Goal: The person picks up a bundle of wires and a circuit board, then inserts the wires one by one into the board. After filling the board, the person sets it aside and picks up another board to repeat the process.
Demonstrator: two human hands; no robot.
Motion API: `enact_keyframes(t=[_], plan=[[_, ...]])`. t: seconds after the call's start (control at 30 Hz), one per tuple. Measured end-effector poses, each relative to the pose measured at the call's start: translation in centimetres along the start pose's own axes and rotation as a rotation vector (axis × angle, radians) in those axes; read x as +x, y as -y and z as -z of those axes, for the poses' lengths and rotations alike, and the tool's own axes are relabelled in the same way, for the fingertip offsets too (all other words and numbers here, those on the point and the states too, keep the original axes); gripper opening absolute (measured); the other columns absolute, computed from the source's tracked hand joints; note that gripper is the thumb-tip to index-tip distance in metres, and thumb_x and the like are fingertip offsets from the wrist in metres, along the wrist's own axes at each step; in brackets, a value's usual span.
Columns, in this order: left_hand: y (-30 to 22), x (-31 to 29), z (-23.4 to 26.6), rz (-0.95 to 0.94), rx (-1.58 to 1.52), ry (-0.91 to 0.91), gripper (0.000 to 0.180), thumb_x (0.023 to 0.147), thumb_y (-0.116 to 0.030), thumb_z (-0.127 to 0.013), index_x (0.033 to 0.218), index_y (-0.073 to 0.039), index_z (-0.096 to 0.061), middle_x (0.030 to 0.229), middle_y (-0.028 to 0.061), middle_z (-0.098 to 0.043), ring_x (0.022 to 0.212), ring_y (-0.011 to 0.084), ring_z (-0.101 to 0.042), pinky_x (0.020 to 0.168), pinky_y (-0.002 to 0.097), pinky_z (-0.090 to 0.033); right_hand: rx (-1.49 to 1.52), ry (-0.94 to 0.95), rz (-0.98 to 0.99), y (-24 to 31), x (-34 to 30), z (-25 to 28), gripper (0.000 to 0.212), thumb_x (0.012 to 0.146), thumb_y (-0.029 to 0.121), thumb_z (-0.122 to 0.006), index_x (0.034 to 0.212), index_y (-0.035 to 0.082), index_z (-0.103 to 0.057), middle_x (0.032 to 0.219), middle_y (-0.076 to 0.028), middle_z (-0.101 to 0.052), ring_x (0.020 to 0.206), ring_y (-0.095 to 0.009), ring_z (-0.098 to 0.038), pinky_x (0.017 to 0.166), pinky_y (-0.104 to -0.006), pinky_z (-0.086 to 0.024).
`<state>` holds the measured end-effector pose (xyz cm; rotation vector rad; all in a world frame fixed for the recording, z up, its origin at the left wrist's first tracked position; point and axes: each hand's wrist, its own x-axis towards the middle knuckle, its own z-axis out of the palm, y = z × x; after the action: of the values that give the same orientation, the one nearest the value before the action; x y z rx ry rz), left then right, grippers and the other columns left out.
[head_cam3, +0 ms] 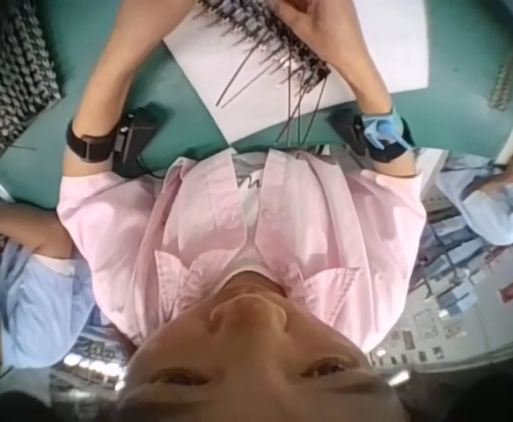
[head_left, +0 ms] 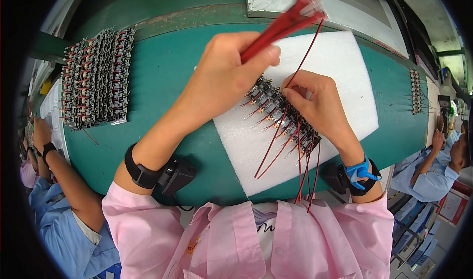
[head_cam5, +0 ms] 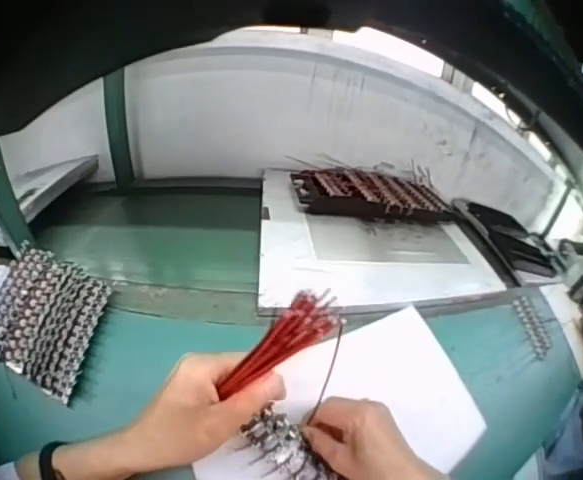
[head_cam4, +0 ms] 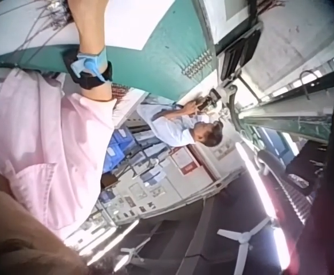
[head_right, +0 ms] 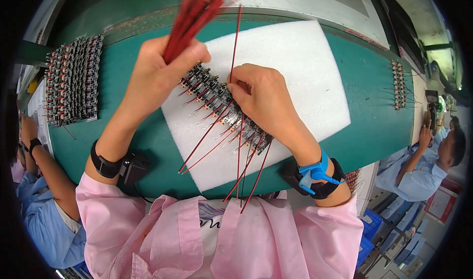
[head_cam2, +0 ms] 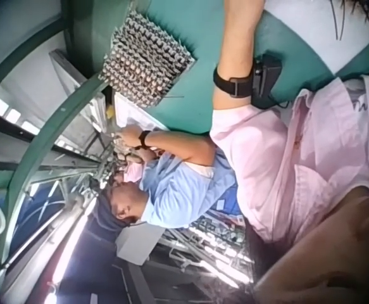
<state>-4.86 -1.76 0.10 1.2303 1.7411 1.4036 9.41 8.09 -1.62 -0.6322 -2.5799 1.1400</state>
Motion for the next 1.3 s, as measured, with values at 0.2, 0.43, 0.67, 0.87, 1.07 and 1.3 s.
enact_keyframes(t=[0.2, 0.43, 0.67, 0.87, 1.07, 1.3], plan=[[-0.3, 0.4, 0.6, 0.071, -0.454, -0.206, 0.025, 0.084, -0.024, -0.046, 0.070, -0.003, -0.051, 0.048, -0.0036, -0.035, 0.041, 0.0051, -0.031, 0.043, 0.0222, -0.033, -0.097, -0.010, 0.104, 0.1, -0.3, -0.1, 0.005, 0.069, 0.001, -0.055, 0.073, -0.001, -0.055, 0.063, -0.008, -0.052, 0.051, -0.015, -0.047, 0.047, -0.0235, -0.037], [3.3, 1.2, 1.2, 0.216, -1.102, 0.048, 0.027, 0.086, -0.028, -0.042, 0.076, -0.003, -0.048, 0.054, -0.0003, -0.043, 0.042, 0.0081, -0.037, 0.048, 0.0265, -0.042, -0.450, 0.031, 0.309, 1.3, -0.9, 0.4, 0.006, 0.069, 0.000, -0.054, 0.074, 0.000, -0.056, 0.072, -0.010, -0.053, 0.055, -0.024, -0.052, 0.048, -0.0271, -0.040], [1.7, 1.7, -1.4, 0.375, -1.041, -0.132, 0.027, 0.086, -0.026, -0.042, 0.081, 0.000, -0.050, 0.065, 0.0055, -0.052, 0.055, 0.0151, -0.051, 0.053, 0.0317, -0.046, -0.438, 0.076, 0.326, 1.9, 0.1, 1.2, 0.004, 0.071, 0.001, -0.054, 0.074, 0.000, -0.055, 0.068, -0.009, -0.053, 0.051, -0.020, -0.049, 0.048, -0.0262, -0.039], [0.4, 2.1, -2.4, 0.262, -1.005, -0.049, 0.031, 0.086, -0.025, -0.042, 0.092, 0.003, -0.052, 0.079, 0.0121, -0.056, 0.065, 0.0187, -0.055, 0.059, 0.0313, -0.046, 0.228, 0.057, 0.020, 2.0, 3.3, 1.0, 0.007, 0.075, 0.005, -0.053, 0.073, -0.002, -0.053, 0.057, -0.006, -0.054, 0.045, -0.009, -0.044, 0.041, -0.0221, -0.033], [-0.1, 1.8, -2.4, 0.321, -0.972, -0.181, 0.033, 0.086, -0.027, -0.042, 0.093, 0.004, -0.052, 0.076, 0.0115, -0.056, 0.062, 0.0167, -0.054, 0.056, 0.0289, -0.045, 0.553, 0.097, -0.160, 2.3, 3.1, 2.4, 0.012, 0.076, 0.009, -0.054, 0.069, 0.000, -0.052, 0.055, -0.006, -0.053, 0.041, -0.008, -0.044, 0.037, -0.0195, -0.031], [0.8, 0.9, -0.1, 0.346, -0.545, -0.036, 0.029, 0.081, -0.028, -0.050, 0.079, 0.000, -0.054, 0.054, -0.0015, -0.044, 0.047, 0.0069, -0.041, 0.042, 0.0244, -0.035, 0.790, 0.103, -0.261, 1.9, 2.8, 1.9, 0.013, 0.076, 0.010, -0.054, 0.070, 0.000, -0.051, 0.056, -0.007, -0.053, 0.038, -0.009, -0.045, 0.036, -0.0180, -0.032]])
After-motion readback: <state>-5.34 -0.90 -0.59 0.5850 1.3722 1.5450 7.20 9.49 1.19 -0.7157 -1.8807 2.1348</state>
